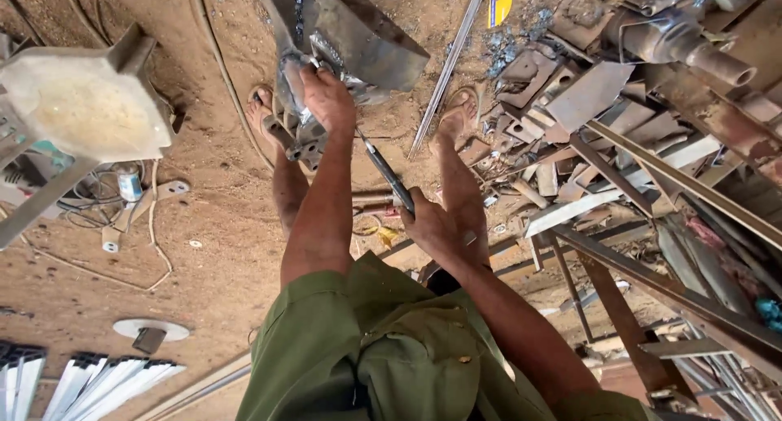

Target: Using a socket wrench to tighten or loosen bolts on a large metal machinery component

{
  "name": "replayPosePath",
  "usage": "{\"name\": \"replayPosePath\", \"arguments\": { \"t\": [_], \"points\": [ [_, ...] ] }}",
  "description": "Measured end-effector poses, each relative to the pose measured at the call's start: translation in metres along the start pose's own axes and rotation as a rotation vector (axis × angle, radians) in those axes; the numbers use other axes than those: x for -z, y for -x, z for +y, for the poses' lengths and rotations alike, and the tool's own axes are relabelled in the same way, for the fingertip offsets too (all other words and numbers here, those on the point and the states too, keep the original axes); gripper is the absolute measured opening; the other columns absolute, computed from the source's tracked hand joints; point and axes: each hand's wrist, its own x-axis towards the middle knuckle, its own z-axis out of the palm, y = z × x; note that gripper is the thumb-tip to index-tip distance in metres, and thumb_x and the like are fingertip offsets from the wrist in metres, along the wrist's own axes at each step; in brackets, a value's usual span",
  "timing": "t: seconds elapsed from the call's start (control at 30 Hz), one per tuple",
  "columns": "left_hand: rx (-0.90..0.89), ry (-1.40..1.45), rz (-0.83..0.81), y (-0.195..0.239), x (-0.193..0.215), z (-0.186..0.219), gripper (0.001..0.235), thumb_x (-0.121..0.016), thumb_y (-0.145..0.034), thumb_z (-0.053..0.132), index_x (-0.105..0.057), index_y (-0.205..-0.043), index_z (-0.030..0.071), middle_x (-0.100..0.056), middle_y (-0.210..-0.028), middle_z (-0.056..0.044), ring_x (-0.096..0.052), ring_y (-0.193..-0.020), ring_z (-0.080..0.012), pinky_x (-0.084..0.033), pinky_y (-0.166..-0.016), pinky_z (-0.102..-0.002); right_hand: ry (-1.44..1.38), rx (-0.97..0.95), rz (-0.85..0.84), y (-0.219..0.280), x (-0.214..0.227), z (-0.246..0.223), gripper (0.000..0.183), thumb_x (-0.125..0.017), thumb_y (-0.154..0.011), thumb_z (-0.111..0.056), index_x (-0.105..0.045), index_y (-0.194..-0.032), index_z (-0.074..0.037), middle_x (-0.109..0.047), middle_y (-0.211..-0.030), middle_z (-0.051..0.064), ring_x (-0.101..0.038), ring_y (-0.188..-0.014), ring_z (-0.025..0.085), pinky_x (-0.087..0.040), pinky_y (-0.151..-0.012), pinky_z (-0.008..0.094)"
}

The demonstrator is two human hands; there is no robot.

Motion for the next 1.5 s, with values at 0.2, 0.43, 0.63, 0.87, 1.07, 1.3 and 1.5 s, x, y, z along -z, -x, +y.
{"name": "replayPosePath", "arguments": {
  "t": [0.2, 0.43, 0.63, 0.87, 1.07, 1.3, 1.5],
  "points": [
    [0.416, 1.517, 0.569, 0.002, -0.034, 0.024, 0.026, -0.048, -0.104, 0.031, -0.056, -0.122, 0.015, -0.074, -0.107, -0.021, -0.071, -0.101, -0.0446, -0.057, -0.089, -0.059, -0.018, 0.110, 0.114, -0.021, -0.043, 0.018, 0.032, -0.049, -0.101, -0.043, -0.049, -0.126, -0.023, -0.075, -0.091, 0.022, -0.074, -0.097, 0.044, -0.059, -0.085, 0.057],
    [0.422, 1.622, 0.613, -0.002, -0.033, 0.030, 0.023, -0.046, -0.105, 0.033, -0.055, -0.120, 0.019, -0.075, -0.103, -0.018, -0.073, -0.096, -0.0461, -0.059, -0.084, -0.059, 0.057, 0.011, 0.117, -0.014, -0.027, 0.008, 0.031, -0.047, -0.099, -0.051, -0.050, -0.122, -0.030, -0.077, -0.090, 0.015, -0.075, -0.098, 0.039, -0.059, -0.088, 0.053],
    [0.462, 1.583, 0.594, -0.005, -0.029, 0.033, 0.022, -0.044, -0.104, 0.040, -0.054, -0.115, 0.025, -0.075, -0.095, -0.015, -0.074, -0.091, -0.0440, -0.061, -0.082, -0.057, 0.002, -0.002, 0.160, -0.035, -0.047, 0.025, 0.032, -0.051, -0.097, -0.057, -0.053, -0.115, -0.030, -0.077, -0.090, 0.014, -0.074, -0.099, 0.038, -0.059, -0.086, 0.053],
    [0.465, 1.542, 0.545, 0.007, -0.019, 0.016, 0.022, -0.042, -0.105, 0.042, -0.052, -0.115, 0.025, -0.073, -0.092, -0.017, -0.073, -0.093, -0.0449, -0.058, -0.085, -0.058, -0.114, -0.010, 0.214, -0.054, -0.073, 0.035, 0.031, -0.056, -0.093, -0.058, -0.057, -0.108, -0.031, -0.076, -0.083, 0.014, -0.075, -0.092, 0.040, -0.059, -0.079, 0.052],
    [0.425, 1.523, 0.717, -0.010, -0.037, 0.022, 0.040, -0.038, -0.105, 0.044, -0.053, -0.129, 0.015, -0.070, -0.117, -0.012, -0.077, -0.085, -0.0378, -0.060, -0.059, -0.050, -0.264, 0.262, 0.227, -0.071, -0.077, 0.047, 0.028, -0.060, -0.099, -0.039, -0.056, -0.113, -0.015, -0.066, -0.069, 0.009, -0.066, -0.057, 0.028, -0.055, -0.057, 0.045],
    [0.320, 1.575, 0.810, -0.005, -0.039, 0.020, 0.039, -0.034, -0.107, 0.044, -0.053, -0.123, 0.014, -0.070, -0.103, -0.008, -0.070, -0.078, -0.0220, -0.058, -0.056, -0.036, -0.240, 0.457, 0.460, -0.121, -0.130, 0.073, 0.031, -0.066, -0.096, -0.038, -0.060, -0.108, -0.009, -0.068, -0.073, 0.010, -0.065, -0.058, 0.029, -0.055, -0.054, 0.045],
    [0.212, 1.575, 0.993, 0.001, -0.030, 0.015, 0.031, -0.041, -0.109, 0.036, -0.052, -0.111, 0.007, -0.059, -0.104, -0.013, -0.063, -0.090, -0.0263, -0.058, -0.075, -0.040, -0.306, 0.512, 0.407, -0.165, -0.161, 0.081, 0.027, -0.065, -0.100, -0.033, -0.060, -0.110, -0.008, -0.054, -0.065, -0.001, -0.055, -0.048, 0.014, -0.056, -0.046, 0.031]
  ]
}}
